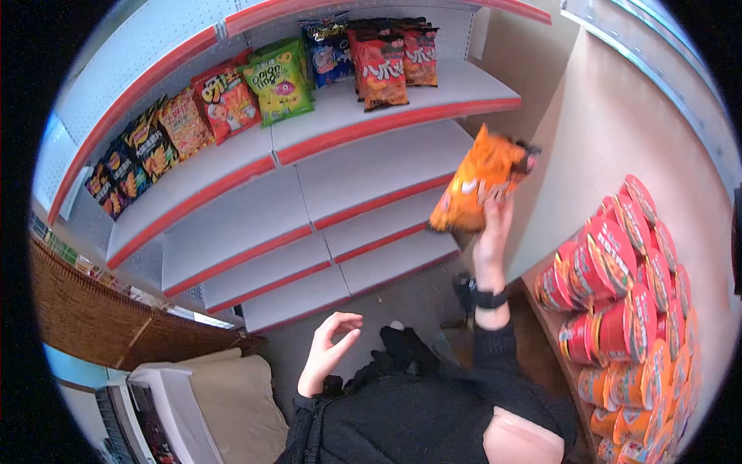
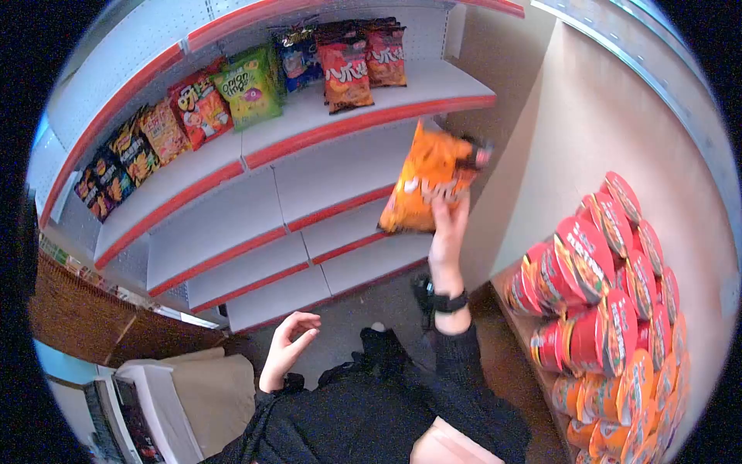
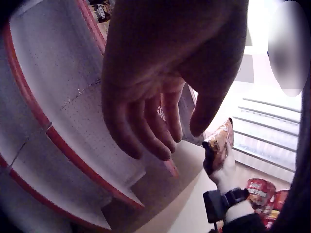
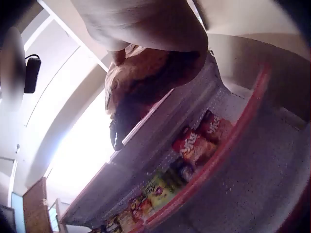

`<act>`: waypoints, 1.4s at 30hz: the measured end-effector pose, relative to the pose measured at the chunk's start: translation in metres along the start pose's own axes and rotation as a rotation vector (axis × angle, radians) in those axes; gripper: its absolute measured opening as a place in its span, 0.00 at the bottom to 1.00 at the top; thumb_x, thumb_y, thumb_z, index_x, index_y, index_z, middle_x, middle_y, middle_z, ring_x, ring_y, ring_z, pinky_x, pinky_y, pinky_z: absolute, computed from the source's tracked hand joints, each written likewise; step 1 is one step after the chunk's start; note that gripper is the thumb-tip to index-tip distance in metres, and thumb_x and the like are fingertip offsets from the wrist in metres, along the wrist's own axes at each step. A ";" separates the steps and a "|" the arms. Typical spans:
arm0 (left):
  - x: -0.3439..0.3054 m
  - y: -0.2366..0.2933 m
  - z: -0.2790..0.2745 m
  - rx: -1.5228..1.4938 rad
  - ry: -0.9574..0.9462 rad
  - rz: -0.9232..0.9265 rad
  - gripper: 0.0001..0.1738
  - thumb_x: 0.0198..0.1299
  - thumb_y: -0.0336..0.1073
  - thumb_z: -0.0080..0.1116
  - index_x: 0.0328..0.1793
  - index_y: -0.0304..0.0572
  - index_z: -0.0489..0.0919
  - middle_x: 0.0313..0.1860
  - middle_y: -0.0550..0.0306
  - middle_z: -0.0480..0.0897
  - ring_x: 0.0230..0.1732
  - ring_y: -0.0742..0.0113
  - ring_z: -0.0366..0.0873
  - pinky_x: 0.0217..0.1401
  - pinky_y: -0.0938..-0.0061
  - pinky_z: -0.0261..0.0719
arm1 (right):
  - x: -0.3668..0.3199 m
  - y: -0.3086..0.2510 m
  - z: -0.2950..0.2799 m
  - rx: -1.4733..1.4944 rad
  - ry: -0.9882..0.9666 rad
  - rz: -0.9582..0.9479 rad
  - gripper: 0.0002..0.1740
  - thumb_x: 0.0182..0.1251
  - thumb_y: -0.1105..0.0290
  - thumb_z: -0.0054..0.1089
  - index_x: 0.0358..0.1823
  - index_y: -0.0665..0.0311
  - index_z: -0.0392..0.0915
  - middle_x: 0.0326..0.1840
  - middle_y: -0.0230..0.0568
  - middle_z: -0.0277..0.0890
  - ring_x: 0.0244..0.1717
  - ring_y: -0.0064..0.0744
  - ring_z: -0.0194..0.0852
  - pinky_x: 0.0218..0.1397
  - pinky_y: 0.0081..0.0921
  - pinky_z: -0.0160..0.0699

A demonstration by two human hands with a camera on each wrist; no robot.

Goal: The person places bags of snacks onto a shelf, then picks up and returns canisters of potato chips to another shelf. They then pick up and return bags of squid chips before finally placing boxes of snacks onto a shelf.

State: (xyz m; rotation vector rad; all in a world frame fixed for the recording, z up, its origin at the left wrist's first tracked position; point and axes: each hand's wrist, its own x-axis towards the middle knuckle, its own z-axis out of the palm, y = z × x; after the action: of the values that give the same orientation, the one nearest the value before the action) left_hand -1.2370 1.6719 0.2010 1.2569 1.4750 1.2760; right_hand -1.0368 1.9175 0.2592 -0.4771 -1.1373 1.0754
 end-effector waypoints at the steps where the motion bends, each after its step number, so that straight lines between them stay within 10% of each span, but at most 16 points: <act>1: 0.013 0.003 -0.006 0.027 0.009 0.009 0.13 0.55 0.28 0.57 0.48 0.36 0.76 0.41 0.58 0.78 0.44 0.72 0.75 0.49 0.77 0.72 | 0.035 0.011 0.005 -0.009 -0.022 -0.041 0.28 0.66 0.65 0.52 0.64 0.67 0.58 0.62 0.38 0.62 0.64 0.28 0.57 0.69 0.31 0.49; 10: 0.097 0.001 -0.047 0.115 0.054 0.013 0.14 0.54 0.27 0.58 0.48 0.36 0.76 0.39 0.54 0.79 0.43 0.67 0.77 0.49 0.74 0.73 | 0.276 0.115 0.048 -0.138 -0.098 -0.093 0.25 0.61 0.61 0.61 0.54 0.70 0.68 0.50 0.39 0.73 0.51 0.26 0.70 0.55 0.24 0.67; 17: 0.136 -0.029 -0.085 -0.004 -0.233 -0.089 0.14 0.59 0.31 0.55 0.51 0.37 0.75 0.42 0.54 0.79 0.45 0.68 0.77 0.50 0.74 0.74 | 0.295 0.154 0.053 -0.159 -0.134 0.228 0.23 0.61 0.69 0.48 0.57 0.71 0.67 0.54 0.43 0.71 0.55 0.29 0.67 0.59 0.23 0.62; 23: 0.177 -0.044 -0.134 0.079 -0.503 0.078 0.16 0.59 0.35 0.55 0.53 0.38 0.74 0.43 0.53 0.77 0.46 0.64 0.76 0.51 0.72 0.72 | 0.298 0.152 0.056 -0.504 -0.163 0.031 0.20 0.63 0.72 0.42 0.57 0.68 0.68 0.52 0.44 0.72 0.54 0.31 0.68 0.58 0.23 0.64; 31: 0.209 -0.091 -0.173 0.037 -0.739 -0.009 0.16 0.60 0.36 0.56 0.52 0.38 0.75 0.46 0.54 0.77 0.46 0.67 0.76 0.52 0.72 0.72 | 0.204 0.156 0.057 -0.664 0.240 -0.264 0.17 0.64 0.73 0.48 0.54 0.67 0.69 0.52 0.41 0.71 0.56 0.30 0.66 0.60 0.26 0.63; 42: 0.212 -0.064 -0.119 0.027 -1.054 0.150 0.13 0.59 0.31 0.56 0.49 0.36 0.75 0.42 0.55 0.78 0.45 0.69 0.76 0.48 0.75 0.73 | -0.086 0.107 0.084 -0.457 -0.137 0.391 0.14 0.64 0.74 0.51 0.51 0.64 0.73 0.42 0.34 0.76 0.44 0.22 0.72 0.51 0.24 0.72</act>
State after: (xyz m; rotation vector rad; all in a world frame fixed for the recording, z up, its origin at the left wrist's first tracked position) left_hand -1.4036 1.8569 0.1661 1.6917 0.6335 0.4784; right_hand -1.1619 1.8745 0.1671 -1.0307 -1.4565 1.1942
